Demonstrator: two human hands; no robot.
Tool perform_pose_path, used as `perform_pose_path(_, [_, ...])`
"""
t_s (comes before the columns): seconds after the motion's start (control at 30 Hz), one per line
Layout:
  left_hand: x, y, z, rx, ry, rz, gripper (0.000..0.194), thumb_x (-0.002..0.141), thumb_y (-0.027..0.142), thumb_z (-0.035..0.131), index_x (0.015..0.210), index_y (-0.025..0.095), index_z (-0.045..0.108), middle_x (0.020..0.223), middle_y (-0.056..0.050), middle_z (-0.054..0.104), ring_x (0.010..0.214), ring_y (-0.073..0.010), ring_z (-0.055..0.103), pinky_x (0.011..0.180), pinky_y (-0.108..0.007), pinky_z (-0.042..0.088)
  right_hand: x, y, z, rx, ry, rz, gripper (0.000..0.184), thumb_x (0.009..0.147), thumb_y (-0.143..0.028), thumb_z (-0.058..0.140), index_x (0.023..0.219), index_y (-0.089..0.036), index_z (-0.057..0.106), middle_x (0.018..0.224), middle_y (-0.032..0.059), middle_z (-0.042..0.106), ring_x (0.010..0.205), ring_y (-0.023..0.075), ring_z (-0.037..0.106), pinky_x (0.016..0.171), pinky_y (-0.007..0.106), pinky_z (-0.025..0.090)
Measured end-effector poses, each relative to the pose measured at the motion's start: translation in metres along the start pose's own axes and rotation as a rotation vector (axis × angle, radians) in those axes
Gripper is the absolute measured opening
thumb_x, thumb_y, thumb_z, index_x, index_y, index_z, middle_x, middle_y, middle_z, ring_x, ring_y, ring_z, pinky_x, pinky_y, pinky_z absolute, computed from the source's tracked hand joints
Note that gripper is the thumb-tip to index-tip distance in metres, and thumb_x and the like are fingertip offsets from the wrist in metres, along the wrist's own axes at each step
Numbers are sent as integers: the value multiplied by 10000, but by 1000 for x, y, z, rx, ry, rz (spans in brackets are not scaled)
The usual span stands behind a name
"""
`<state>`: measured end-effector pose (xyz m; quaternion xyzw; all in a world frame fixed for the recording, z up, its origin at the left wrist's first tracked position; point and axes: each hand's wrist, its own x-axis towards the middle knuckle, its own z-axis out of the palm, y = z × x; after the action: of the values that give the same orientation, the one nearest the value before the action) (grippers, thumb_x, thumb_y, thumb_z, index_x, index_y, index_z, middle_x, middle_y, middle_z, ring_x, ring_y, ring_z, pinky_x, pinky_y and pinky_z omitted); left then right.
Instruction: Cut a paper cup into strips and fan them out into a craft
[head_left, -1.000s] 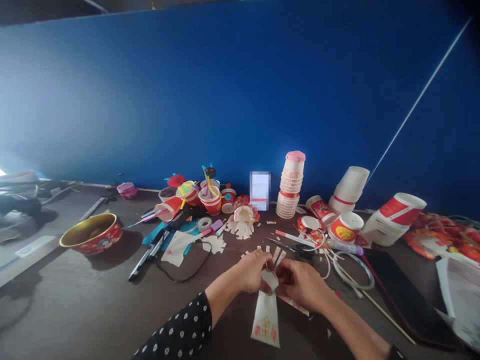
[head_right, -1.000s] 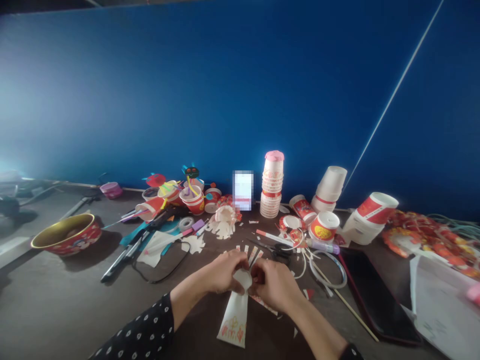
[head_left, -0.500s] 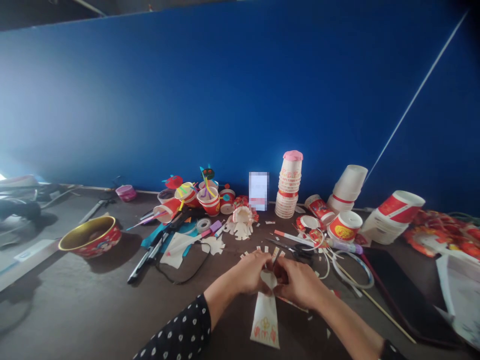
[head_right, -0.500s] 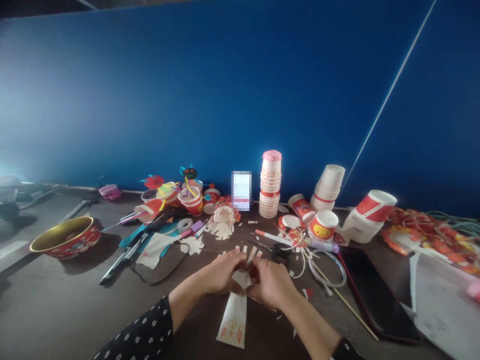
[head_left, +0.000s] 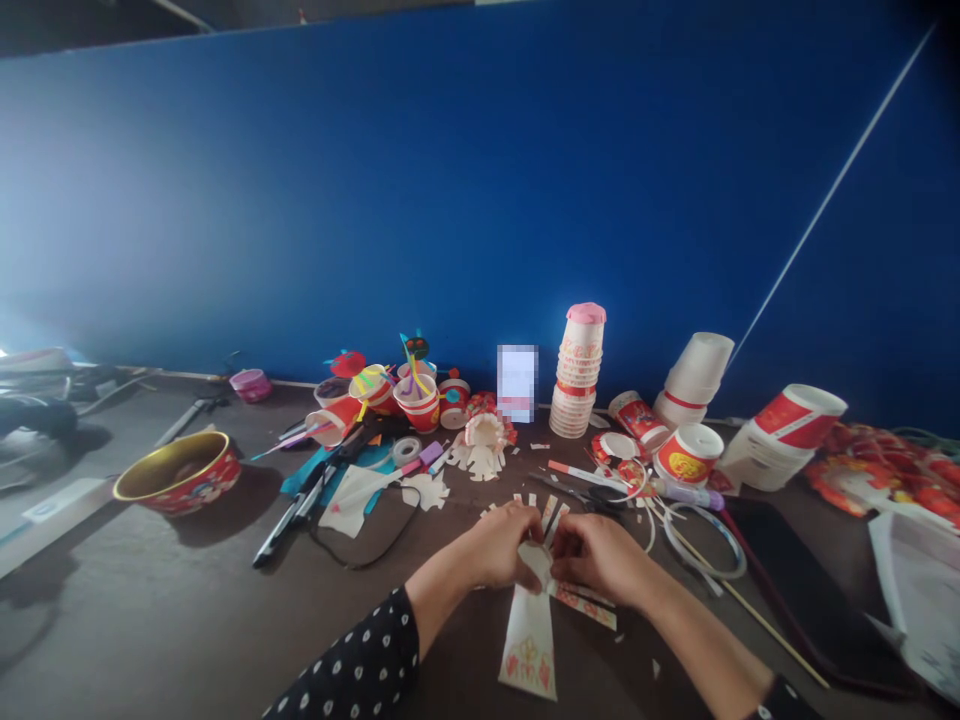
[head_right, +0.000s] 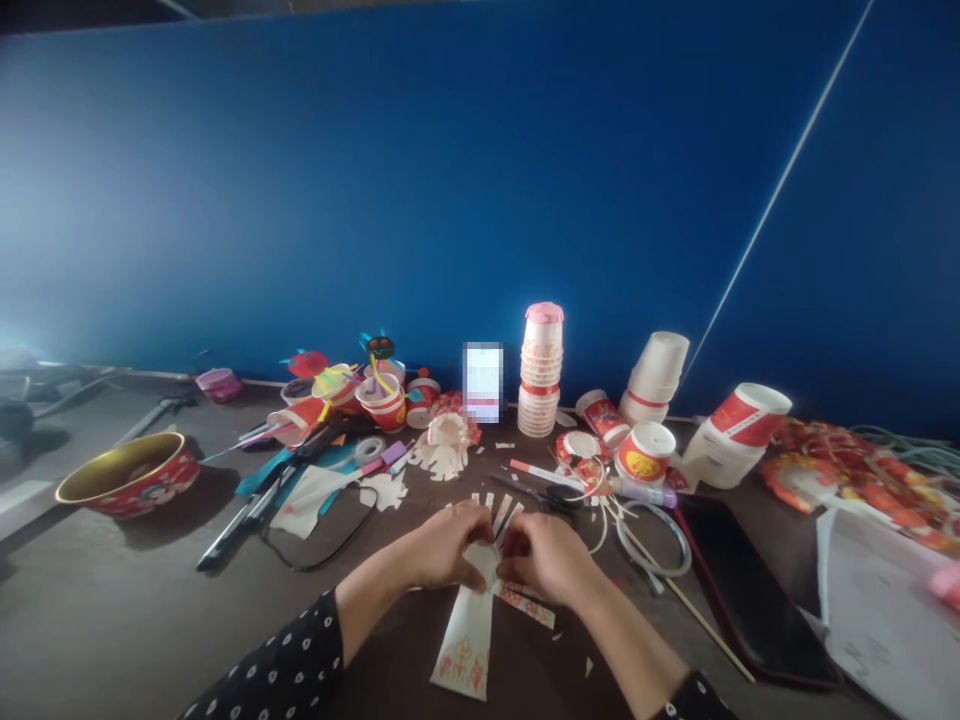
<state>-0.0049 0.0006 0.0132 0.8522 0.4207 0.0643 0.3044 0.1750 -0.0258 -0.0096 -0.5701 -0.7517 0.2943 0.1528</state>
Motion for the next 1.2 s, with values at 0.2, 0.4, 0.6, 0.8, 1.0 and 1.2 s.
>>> perform_pose_path(0.2, [-1, 2, -2, -4, -11, 6, 411, 488, 254, 778, 834, 165, 575, 881, -27, 574, 816, -184, 520, 649, -230, 350, 0, -6, 0, -67, 27, 38, 114, 603, -256, 665, 700, -212, 627, 667, -24, 652, 622, 129, 577, 521, 193, 326])
perform_pose_path(0.4, [-3, 5, -4, -12, -12, -14, 406, 488, 238, 775, 832, 170, 569, 900, -26, 572, 814, -185, 520, 647, -231, 353, -2, -20, -2, -194, 9, 100, 100, 608, -263, 653, 696, -220, 633, 693, -5, 670, 644, 156, 594, 511, 212, 292])
perform_pose_path(0.6, [-1, 0, 0, -14, 4, 20, 396, 479, 252, 779, 801, 176, 562, 859, -8, 557, 793, -173, 509, 635, -226, 344, -10, -24, 1, -215, 76, 64, 62, 660, -235, 617, 717, -216, 633, 673, -3, 659, 649, 153, 596, 537, 216, 295])
perform_pose_path(0.8, [-1, 1, -1, -32, 5, 2, 391, 480, 279, 784, 787, 174, 566, 820, 13, 543, 738, -143, 492, 590, -206, 323, -29, -23, 8, -205, 220, -82, 117, 773, -217, 531, 758, -224, 647, 790, -7, 648, 795, 151, 564, 679, 235, 332])
perform_pose_path(1.0, [-1, 1, 0, -36, 9, -10, 412, 472, 309, 788, 807, 179, 586, 828, 8, 552, 750, -152, 499, 588, -208, 327, -40, -22, 16, -387, 253, -242, 158, 822, -189, 505, 886, -212, 648, 813, 47, 619, 757, 181, 508, 667, 292, 337])
perform_pose_path(1.2, [2, -4, 4, -33, 13, 6, 432, 460, 298, 797, 824, 184, 594, 852, 0, 567, 767, -158, 507, 624, -214, 351, -36, -16, 23, -409, 161, -296, 196, 814, -83, 448, 798, -172, 622, 816, 55, 603, 758, 173, 507, 694, 292, 358])
